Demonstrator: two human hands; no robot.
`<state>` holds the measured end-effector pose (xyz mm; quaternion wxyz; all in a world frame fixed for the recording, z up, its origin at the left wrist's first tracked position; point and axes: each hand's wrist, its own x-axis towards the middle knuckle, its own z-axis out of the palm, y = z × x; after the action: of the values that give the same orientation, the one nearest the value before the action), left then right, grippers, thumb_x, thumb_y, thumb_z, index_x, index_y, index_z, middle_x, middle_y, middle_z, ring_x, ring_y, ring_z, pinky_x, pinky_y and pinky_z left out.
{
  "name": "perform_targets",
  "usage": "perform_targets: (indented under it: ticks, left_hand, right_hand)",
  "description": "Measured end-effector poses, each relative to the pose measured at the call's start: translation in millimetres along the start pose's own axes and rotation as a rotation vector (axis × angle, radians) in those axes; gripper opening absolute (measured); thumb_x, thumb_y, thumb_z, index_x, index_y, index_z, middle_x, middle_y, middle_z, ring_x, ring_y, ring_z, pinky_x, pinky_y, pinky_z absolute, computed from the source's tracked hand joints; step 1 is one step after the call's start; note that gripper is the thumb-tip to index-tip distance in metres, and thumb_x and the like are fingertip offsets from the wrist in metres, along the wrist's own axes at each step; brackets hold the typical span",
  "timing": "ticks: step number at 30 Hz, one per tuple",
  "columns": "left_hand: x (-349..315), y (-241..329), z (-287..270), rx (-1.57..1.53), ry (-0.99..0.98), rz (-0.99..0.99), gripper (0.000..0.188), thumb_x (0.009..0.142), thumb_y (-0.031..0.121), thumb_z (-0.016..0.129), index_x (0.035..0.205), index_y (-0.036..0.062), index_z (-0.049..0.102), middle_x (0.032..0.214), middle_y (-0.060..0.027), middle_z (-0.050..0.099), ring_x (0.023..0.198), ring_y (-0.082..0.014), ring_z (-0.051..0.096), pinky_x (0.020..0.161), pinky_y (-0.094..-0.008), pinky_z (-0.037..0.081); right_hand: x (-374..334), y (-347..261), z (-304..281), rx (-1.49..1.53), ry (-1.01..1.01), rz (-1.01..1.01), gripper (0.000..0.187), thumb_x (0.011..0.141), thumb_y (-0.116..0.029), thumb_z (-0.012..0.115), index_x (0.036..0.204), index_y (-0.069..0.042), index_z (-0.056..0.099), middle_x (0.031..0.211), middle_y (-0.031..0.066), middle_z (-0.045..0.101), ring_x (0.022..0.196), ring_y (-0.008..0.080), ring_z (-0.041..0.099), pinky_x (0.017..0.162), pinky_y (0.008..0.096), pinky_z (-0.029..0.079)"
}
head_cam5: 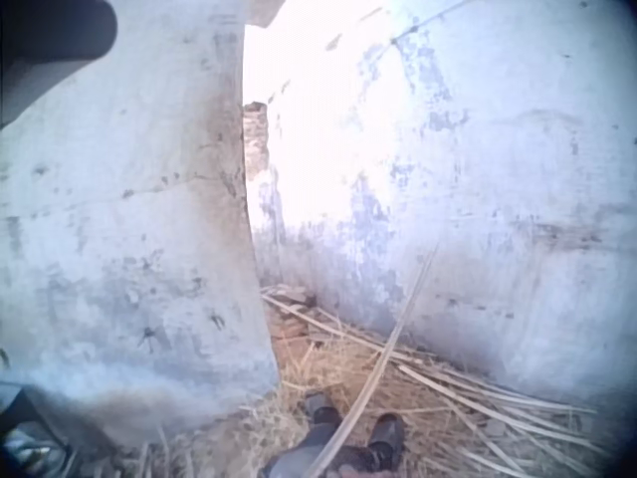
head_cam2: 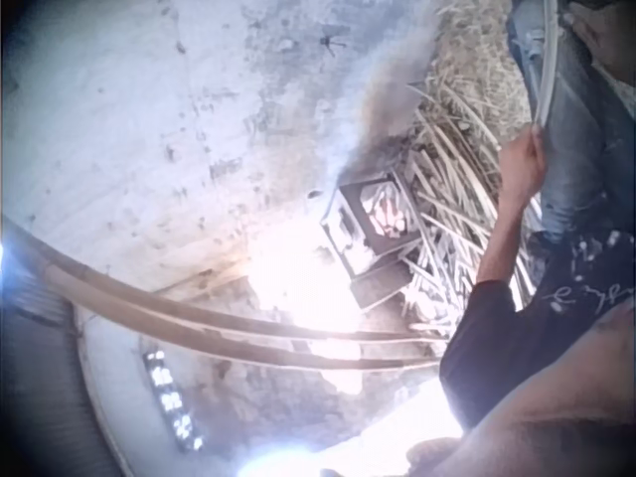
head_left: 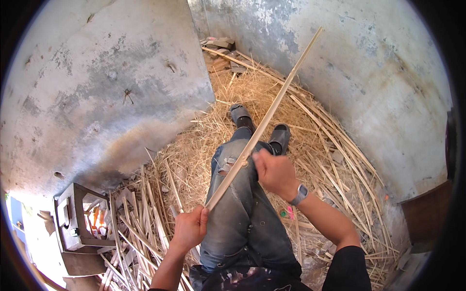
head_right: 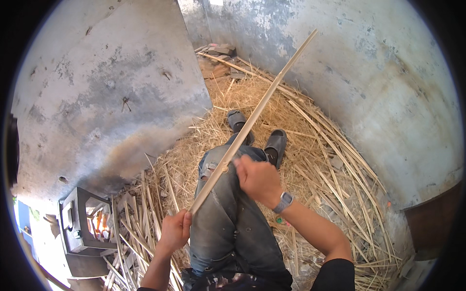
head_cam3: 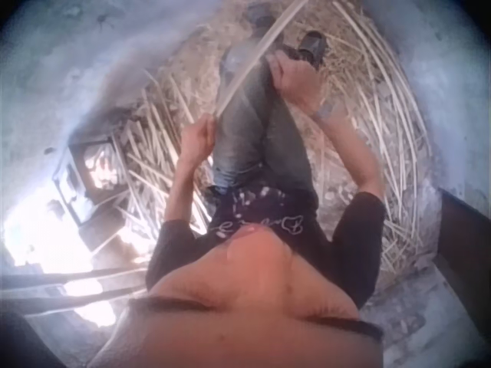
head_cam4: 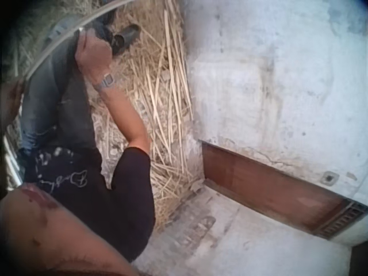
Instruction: The person strips bark from a long bamboo strip using a small knife, holding the bamboo in one hand and drawing the knife along its surface with the other while sitting on a floor covered in straw.
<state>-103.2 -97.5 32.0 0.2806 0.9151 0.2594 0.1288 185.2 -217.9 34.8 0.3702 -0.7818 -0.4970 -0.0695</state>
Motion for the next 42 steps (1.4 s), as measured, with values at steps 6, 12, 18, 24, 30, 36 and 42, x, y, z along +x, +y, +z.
perform_targets:
  ticks: [6,12,18,24,30,36,42]
  left_hand:
    - [3.3,6.7,2.3,-0.003,0.027,0.001,0.029,0.110,0.027,0.054,0.087,0.0086,0.058,0.056,-0.0176,0.056,0.054,-0.0439,0.061,0.053,-0.0529,0.047]
    - [8.1,8.4,4.1,-0.009,0.020,-0.010,0.029,0.110,0.027,0.054,0.088,0.0090,0.059,0.057,-0.0174,0.057,0.055,-0.0442,0.061,0.054,-0.0536,0.047]
    - [14.0,16.1,6.1,-0.066,0.025,-0.035,0.032,0.111,0.027,0.054,0.085,0.0070,0.058,0.057,-0.0187,0.055,0.054,-0.0439,0.059,0.054,-0.0515,0.044]
    - [20.7,27.3,11.8,-0.126,0.038,-0.030,0.036,0.111,0.026,0.053,0.083,0.0053,0.059,0.059,-0.0187,0.055,0.053,-0.0419,0.057,0.053,-0.0474,0.043]
    - [32.1,45.8,12.8,-0.166,0.031,-0.065,0.032,0.111,0.027,0.053,0.089,0.0057,0.059,0.061,-0.0219,0.057,0.060,-0.0473,0.060,0.058,-0.0561,0.044]
    - [39.8,57.4,15.0,-0.163,0.046,-0.105,0.036,0.112,0.028,0.051,0.086,0.0046,0.062,0.061,-0.0185,0.059,0.057,-0.0410,0.061,0.057,-0.0500,0.045]
    - [46.7,64.5,21.7,-0.169,0.075,-0.103,0.040,0.113,0.029,0.050,0.084,0.0037,0.065,0.059,-0.0164,0.058,0.053,-0.0353,0.060,0.055,-0.0442,0.045]
  right_hand:
    - [20.4,1.0,-14.4,0.002,0.054,0.087,0.036,0.109,-0.032,0.055,0.083,-0.008,0.056,0.058,0.0197,0.060,0.054,0.0430,0.064,0.048,0.0542,0.049]
    - [13.5,-1.3,-5.5,-0.018,0.027,-0.005,0.035,0.109,-0.032,0.056,0.084,-0.008,0.057,0.059,0.0191,0.061,0.055,0.0432,0.064,0.048,0.0548,0.048]
    - [3.7,-6.2,0.9,-0.034,-0.026,-0.010,0.034,0.109,-0.032,0.055,0.084,-0.008,0.057,0.059,0.0191,0.062,0.056,0.0433,0.065,0.050,0.0546,0.050]
    - [10.7,3.9,-6.1,0.023,0.013,0.046,0.037,0.109,-0.035,0.054,0.082,-0.009,0.056,0.058,0.0175,0.062,0.055,0.0424,0.065,0.047,0.0539,0.050]
    - [4.0,-5.1,-10.3,-0.035,-0.048,-0.006,0.038,0.109,-0.033,0.056,0.080,-0.009,0.056,0.057,0.0193,0.058,0.053,0.0429,0.062,0.047,0.0530,0.046]
    - [-8.1,-23.7,-9.1,-0.012,-0.123,-0.034,0.038,0.109,-0.033,0.055,0.081,-0.009,0.056,0.057,0.0193,0.058,0.054,0.0427,0.063,0.047,0.0542,0.047]
    - [-17.4,-23.9,-8.2,-0.023,-0.140,0.002,0.038,0.109,-0.033,0.055,0.079,-0.009,0.056,0.056,0.0194,0.058,0.052,0.0431,0.062,0.046,0.0535,0.047]
